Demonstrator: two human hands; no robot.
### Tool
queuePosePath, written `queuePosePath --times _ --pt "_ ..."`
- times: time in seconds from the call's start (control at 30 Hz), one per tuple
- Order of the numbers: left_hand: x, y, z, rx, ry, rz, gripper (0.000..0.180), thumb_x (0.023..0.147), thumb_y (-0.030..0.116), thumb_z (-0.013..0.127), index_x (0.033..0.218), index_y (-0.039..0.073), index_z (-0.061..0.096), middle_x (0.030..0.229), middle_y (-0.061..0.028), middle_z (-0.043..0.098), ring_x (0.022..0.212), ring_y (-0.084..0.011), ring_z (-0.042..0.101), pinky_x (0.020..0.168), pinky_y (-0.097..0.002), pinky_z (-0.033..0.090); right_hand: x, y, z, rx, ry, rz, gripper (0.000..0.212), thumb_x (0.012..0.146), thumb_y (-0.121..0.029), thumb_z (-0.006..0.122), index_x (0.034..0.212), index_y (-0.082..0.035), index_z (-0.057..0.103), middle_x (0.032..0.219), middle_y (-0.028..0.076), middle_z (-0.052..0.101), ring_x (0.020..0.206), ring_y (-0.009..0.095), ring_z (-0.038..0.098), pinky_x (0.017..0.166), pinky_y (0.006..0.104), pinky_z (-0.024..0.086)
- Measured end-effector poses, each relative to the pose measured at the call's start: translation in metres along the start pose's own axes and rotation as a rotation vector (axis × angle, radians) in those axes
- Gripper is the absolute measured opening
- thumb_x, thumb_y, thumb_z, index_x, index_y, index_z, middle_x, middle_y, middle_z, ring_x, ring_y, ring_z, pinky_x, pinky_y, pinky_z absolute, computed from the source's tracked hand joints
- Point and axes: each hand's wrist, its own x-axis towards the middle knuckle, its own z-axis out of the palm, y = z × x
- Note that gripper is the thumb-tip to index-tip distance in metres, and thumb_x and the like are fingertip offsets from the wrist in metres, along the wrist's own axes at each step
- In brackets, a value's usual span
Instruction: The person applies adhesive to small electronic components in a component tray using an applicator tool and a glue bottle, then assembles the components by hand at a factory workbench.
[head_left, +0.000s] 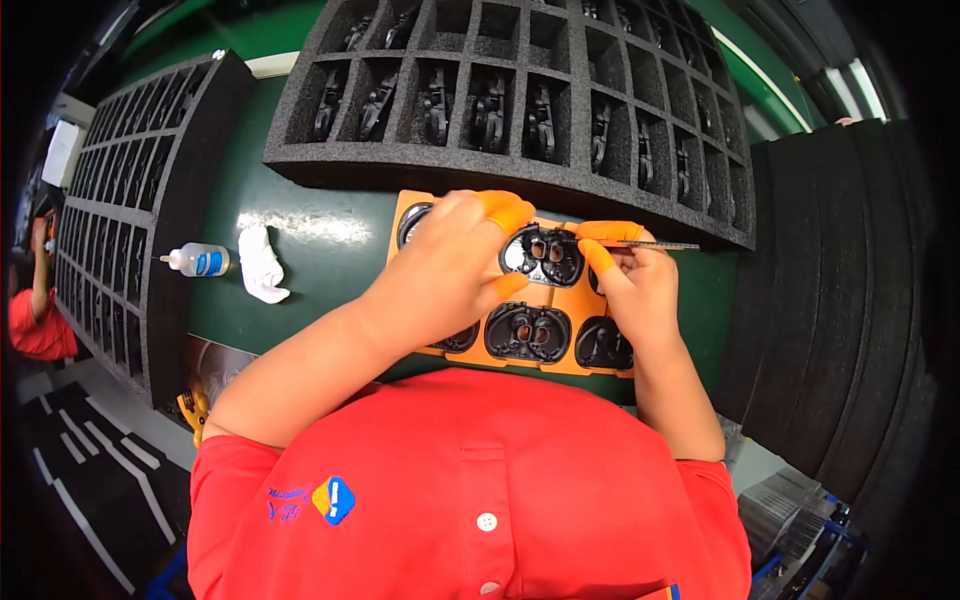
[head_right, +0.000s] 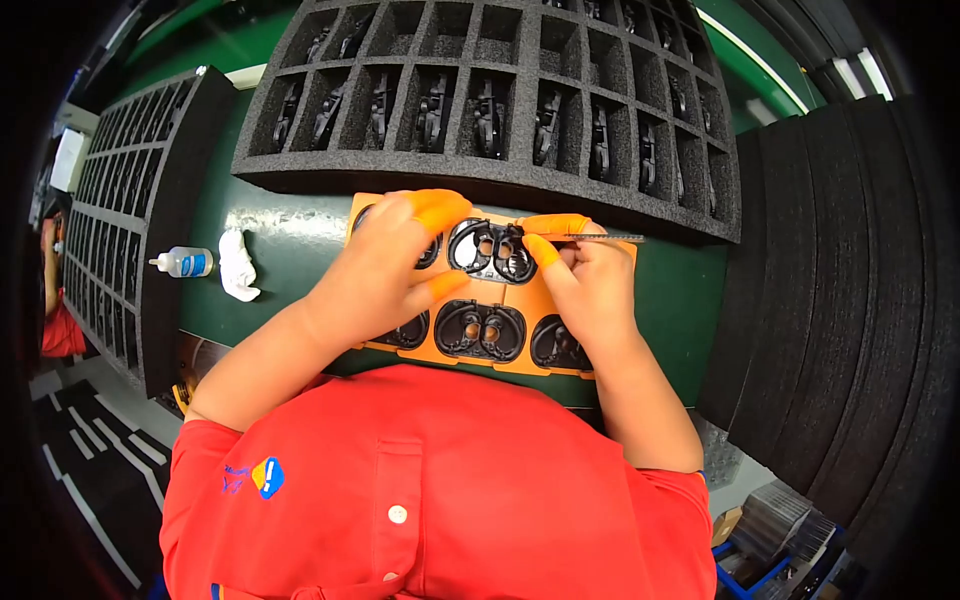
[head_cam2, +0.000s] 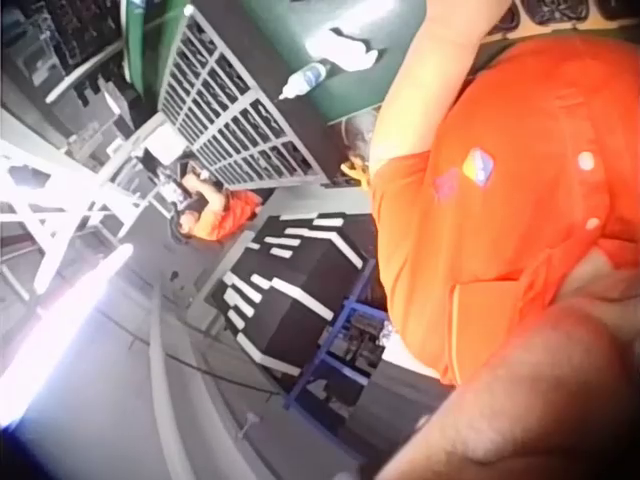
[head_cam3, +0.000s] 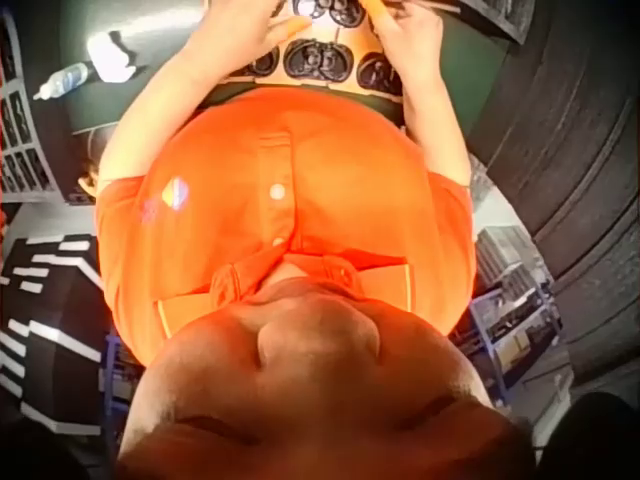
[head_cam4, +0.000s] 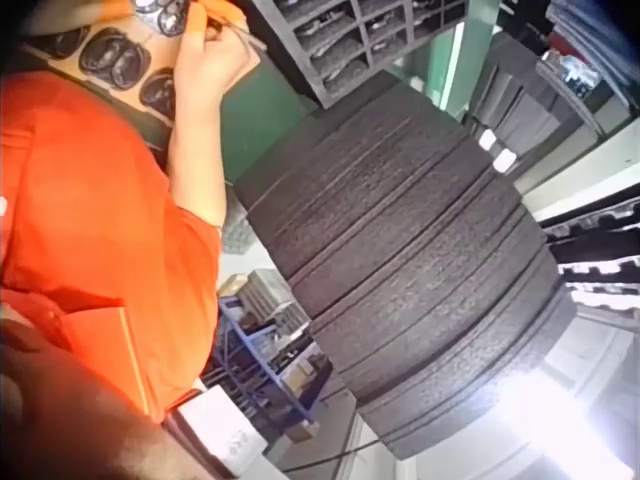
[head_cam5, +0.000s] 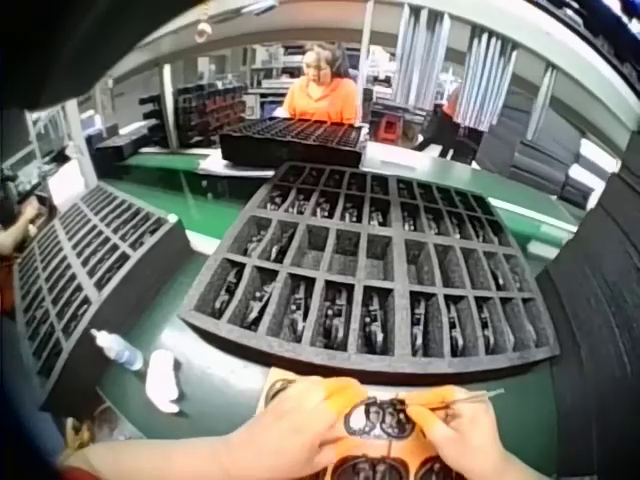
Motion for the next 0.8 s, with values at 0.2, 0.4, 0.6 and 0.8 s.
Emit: queuePosePath --times 0.2,0.4,0.6,0.8 --pt "0.015 0.003 0.031 -0.107 -0.154 -0.055 0.04 0.073 0.013 0.083 0.106 -0.001 0.066 0.105 -0.0168 0.06 0.109 -0.0368 0.058 0.096 -0.0437 0.05 0.004 0.021 0.003 -0.192 -0.006 -0.197 0.016 0.093 -0.003 0.074 0.108 0.001 0.072 0.099 0.002 0.073 0.079 0.004 0.063 0.068 0.0212 0.051" --pt "0.018 -0.001 0.035 0.122 -0.223 0.193 0.048 0.077 0.027 0.083 0.116 0.003 0.067 0.117 -0.0093 0.065 0.112 -0.0322 0.06 0.098 -0.0399 0.051 -0.002 0.009 -0.018 -0.046 0.027 -0.233 0.013 0.092 -0.007 0.074 0.105 -0.003 0.075 0.096 0.001 0.073 0.072 0.005 0.061 0.062 0.0208 0.049" --pt "0.018 0.005 0.022 0.003 -0.324 -0.031 0.064 0.077 0.025 0.084 0.131 0.002 0.059 0.119 -0.0144 0.064 0.114 -0.0356 0.06 0.1 -0.0412 0.048 -0.005 0.01 -0.062 0.028 -0.022 -0.024 0.015 0.09 0.002 0.072 0.104 0.0 0.07 0.093 0.003 0.072 0.075 0.006 0.062 0.064 0.0223 0.05" --pt "0.016 0.003 -0.002 -0.005 -0.322 -0.085 0.085 0.073 0.013 0.084 0.147 0.0 0.045 0.123 -0.0218 0.063 0.117 -0.0373 0.059 0.104 -0.0436 0.048 -0.005 0.008 -0.059 -0.524 -0.059 -0.444 0.02 0.083 0.003 0.074 0.101 -0.003 0.069 0.091 0.013 0.07 0.075 0.027 0.069 0.067 0.0324 0.054"
